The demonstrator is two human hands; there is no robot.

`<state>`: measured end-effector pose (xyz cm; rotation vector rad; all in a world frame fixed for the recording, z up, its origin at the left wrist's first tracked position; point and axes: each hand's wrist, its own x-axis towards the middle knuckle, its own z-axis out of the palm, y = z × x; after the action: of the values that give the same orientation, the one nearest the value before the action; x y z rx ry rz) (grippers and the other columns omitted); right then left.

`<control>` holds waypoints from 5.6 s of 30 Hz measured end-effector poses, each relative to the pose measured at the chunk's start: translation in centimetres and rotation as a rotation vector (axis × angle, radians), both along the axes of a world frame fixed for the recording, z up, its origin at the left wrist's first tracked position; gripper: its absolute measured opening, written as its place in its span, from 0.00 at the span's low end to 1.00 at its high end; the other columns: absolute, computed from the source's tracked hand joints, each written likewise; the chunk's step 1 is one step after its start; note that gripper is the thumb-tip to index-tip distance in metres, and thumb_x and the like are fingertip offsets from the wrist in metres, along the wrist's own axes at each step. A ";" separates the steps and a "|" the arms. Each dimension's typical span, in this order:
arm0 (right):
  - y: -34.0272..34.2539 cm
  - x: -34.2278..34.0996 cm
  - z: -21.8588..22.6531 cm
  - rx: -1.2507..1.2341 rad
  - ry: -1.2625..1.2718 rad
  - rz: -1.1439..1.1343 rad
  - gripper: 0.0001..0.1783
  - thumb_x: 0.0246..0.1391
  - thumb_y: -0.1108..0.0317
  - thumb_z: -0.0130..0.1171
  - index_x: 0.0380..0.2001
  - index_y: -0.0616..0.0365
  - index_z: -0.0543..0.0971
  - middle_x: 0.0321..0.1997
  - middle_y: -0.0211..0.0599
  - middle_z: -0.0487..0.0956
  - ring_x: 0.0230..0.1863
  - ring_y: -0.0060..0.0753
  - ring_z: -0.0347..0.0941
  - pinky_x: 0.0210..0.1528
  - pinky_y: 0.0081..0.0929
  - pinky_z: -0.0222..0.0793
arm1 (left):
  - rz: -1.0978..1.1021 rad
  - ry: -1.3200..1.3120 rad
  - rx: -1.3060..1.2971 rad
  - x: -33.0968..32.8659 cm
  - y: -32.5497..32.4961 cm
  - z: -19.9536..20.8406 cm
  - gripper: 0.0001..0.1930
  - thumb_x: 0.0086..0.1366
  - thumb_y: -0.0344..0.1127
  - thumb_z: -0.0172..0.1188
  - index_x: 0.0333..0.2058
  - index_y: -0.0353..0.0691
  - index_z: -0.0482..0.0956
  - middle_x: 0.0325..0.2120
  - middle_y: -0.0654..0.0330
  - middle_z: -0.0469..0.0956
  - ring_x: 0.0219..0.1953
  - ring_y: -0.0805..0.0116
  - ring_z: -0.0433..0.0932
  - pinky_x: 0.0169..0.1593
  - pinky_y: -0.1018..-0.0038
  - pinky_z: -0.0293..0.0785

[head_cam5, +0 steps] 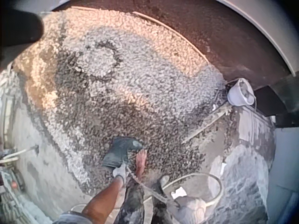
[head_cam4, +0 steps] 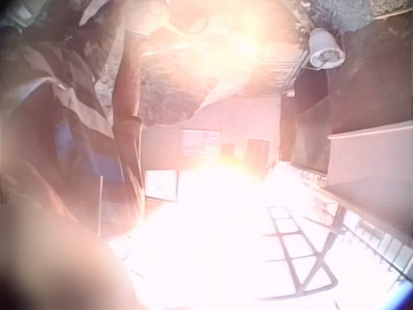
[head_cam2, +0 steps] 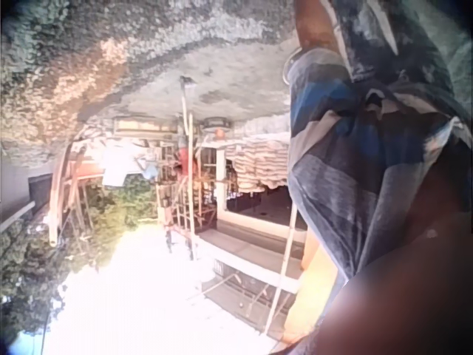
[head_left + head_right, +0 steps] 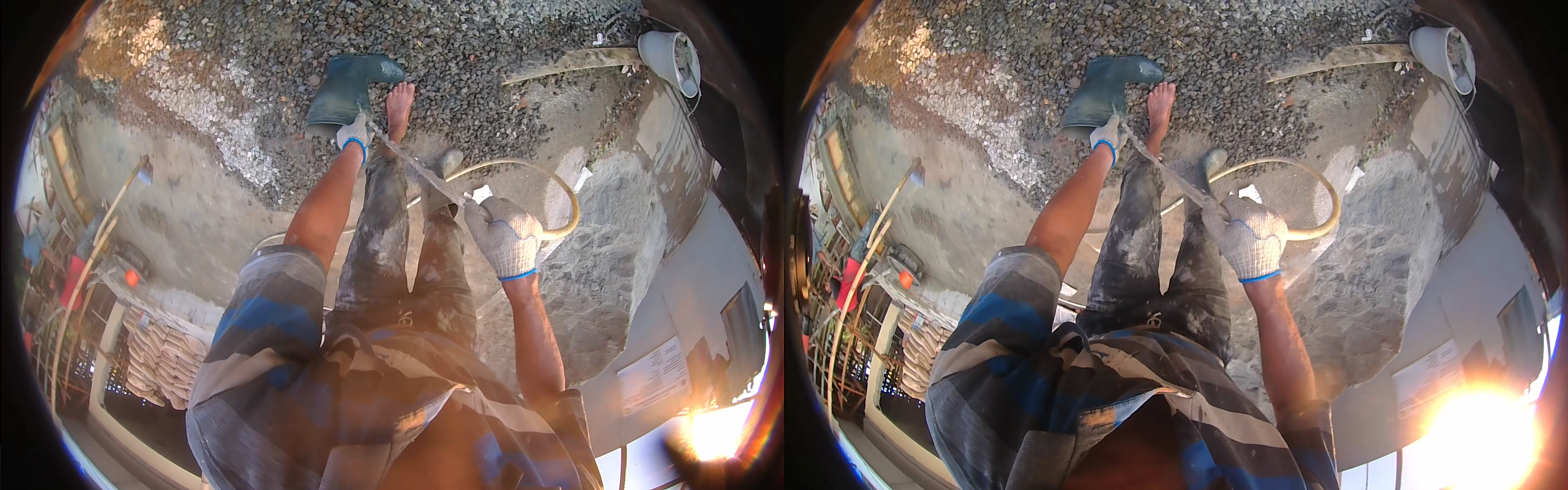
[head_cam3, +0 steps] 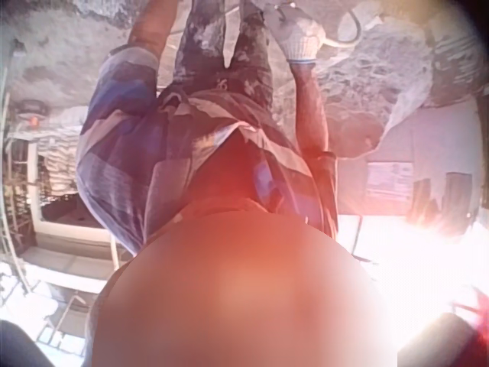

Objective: The person repeatedly rinses a pair of rubber boots using a handheld hose, scrubbing the exterior and interior surfaces. The person then puts on the boots and continues to spray water on the gravel ground.

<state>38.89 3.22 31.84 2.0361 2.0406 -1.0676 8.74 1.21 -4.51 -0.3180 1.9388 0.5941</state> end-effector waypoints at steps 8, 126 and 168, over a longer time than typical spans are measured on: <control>0.8 -1.7 0.9 0.015 0.068 0.015 0.19 0.59 0.54 0.70 0.22 0.56 0.82 0.22 0.44 0.80 0.23 0.51 0.79 0.28 0.45 0.73 | 0.085 -0.035 0.058 -1.8 0.4 -2.6 0.23 0.73 0.54 0.65 0.52 0.40 0.79 0.37 0.54 0.82 0.32 0.50 0.85 0.34 0.51 0.85; -4.1 5.2 -4.3 -0.144 -0.149 -0.026 0.25 0.64 0.45 0.62 0.27 0.56 0.86 0.28 0.52 0.84 0.30 0.60 0.83 0.34 0.50 0.78 | -2.006 0.506 0.600 6.6 -4.6 6.1 0.10 0.67 0.41 0.63 0.42 0.48 0.88 0.37 0.55 0.87 0.48 0.52 0.84 0.64 0.49 0.70; 4.4 -6.4 -30.5 -0.614 -0.241 0.193 0.40 0.69 0.30 0.43 0.42 0.54 0.92 0.44 0.50 0.89 0.50 0.53 0.87 0.54 0.49 0.80 | -0.985 -0.369 -0.176 -4.8 10.4 -7.1 0.29 0.73 0.51 0.64 0.54 0.25 0.82 0.44 0.47 0.86 0.40 0.56 0.88 0.43 0.56 0.85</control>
<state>32.52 7.57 1.35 1.5371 1.5054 -1.1570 3.94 11.66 -11.65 0.3981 1.5360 -0.2702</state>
